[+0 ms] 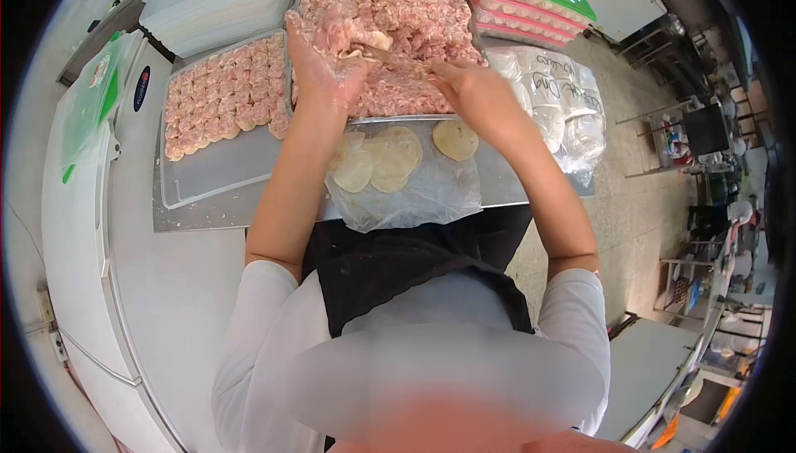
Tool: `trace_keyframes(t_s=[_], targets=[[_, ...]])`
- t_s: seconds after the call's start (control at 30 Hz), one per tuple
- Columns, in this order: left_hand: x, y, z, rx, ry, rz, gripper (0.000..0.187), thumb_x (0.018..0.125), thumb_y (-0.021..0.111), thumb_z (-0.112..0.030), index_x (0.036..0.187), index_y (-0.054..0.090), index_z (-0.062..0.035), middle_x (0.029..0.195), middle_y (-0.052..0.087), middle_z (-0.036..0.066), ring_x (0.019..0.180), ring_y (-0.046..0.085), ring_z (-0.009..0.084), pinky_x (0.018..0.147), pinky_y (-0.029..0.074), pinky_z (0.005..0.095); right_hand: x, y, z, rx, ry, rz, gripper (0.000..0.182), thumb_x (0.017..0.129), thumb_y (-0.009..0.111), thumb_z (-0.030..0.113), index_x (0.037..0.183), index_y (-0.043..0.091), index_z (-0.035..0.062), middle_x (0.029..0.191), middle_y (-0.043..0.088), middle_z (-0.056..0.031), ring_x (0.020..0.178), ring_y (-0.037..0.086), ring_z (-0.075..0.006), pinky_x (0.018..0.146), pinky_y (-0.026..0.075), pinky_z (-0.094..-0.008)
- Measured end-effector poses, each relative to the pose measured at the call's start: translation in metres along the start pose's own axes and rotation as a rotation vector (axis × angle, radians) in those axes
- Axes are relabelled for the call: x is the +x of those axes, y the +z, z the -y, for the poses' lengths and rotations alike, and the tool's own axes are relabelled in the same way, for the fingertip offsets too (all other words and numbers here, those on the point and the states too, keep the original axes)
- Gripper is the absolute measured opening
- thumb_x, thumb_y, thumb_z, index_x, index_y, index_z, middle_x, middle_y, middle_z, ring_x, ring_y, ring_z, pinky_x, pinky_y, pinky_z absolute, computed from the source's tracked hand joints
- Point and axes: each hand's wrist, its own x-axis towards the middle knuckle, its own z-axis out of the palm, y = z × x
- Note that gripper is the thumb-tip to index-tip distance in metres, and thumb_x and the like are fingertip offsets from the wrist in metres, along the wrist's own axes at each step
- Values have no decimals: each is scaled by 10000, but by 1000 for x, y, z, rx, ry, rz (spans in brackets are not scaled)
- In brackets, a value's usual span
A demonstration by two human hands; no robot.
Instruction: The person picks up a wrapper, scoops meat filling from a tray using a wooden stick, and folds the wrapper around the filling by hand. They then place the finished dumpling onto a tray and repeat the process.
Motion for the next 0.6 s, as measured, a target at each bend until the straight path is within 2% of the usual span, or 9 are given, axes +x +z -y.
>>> trace_keyframes(t_s=[0.07,0.13,0.2,0.23,0.3,0.4,0.43,0.5,0.6], targets=[[-6,2,-5,20,15,-21,656,941,342,-590,1205,496,-9,1131,562,159,1018,528,306,980,385,523,9,-37,23,-291,79,157,254,877,597,153,1112,625,58,838,617,-147,761,626,-348,626,497,-449],[9,-17,-9,53,13,-46,640,937,386,-573,1195,498,2,1137,561,161,1001,536,311,982,390,510,10,-28,33,-224,42,35,255,876,598,153,1115,625,65,831,609,-141,759,625,-347,638,501,-448],[52,-67,-13,-402,-236,741,616,921,488,-506,1220,470,32,1187,547,187,1057,552,339,1004,389,521,9,-16,32,-161,3,-83,257,875,600,153,1117,625,72,825,601,-134,758,624,-345,649,505,-446],[34,-45,-14,-405,-236,741,616,921,488,-506,1220,470,32,1187,547,187,1057,552,339,1004,389,521,9,-9,26,-127,7,-48,258,885,599,160,1121,630,62,827,616,-129,750,629,-335,662,510,-433],[-1,-4,-17,-57,61,20,564,888,602,-461,1187,482,1,1156,525,168,1105,545,327,974,457,464,13,-11,15,-97,-12,-10,261,894,597,168,1125,635,53,829,631,-124,743,633,-324,675,515,-419],[-9,-17,-24,259,91,400,528,850,693,-279,1251,467,-21,1179,535,159,1091,565,284,985,456,433,7,-35,3,334,55,-98,276,949,565,216,1108,653,9,897,689,-148,761,646,-185,696,497,-334],[-13,-20,-28,257,94,403,528,850,693,-279,1251,467,-21,1179,535,159,1091,565,284,985,456,433,4,-41,7,332,51,-100,276,949,565,216,1108,653,9,897,689,-148,761,646,-185,696,497,-334],[-24,-21,-36,924,298,550,601,787,733,-113,1312,446,-60,1227,549,130,1093,568,230,988,453,378,-3,-58,18,409,377,213,296,951,549,248,1034,646,-19,804,632,-227,726,624,-314,685,476,-386],[-36,-12,-40,1371,651,682,532,759,718,-60,1255,528,-75,1188,609,89,1028,598,170,942,469,319,-15,-72,28,485,337,269,296,947,562,250,1016,639,-28,782,626,-220,682,597,-274,660,466,-373]])
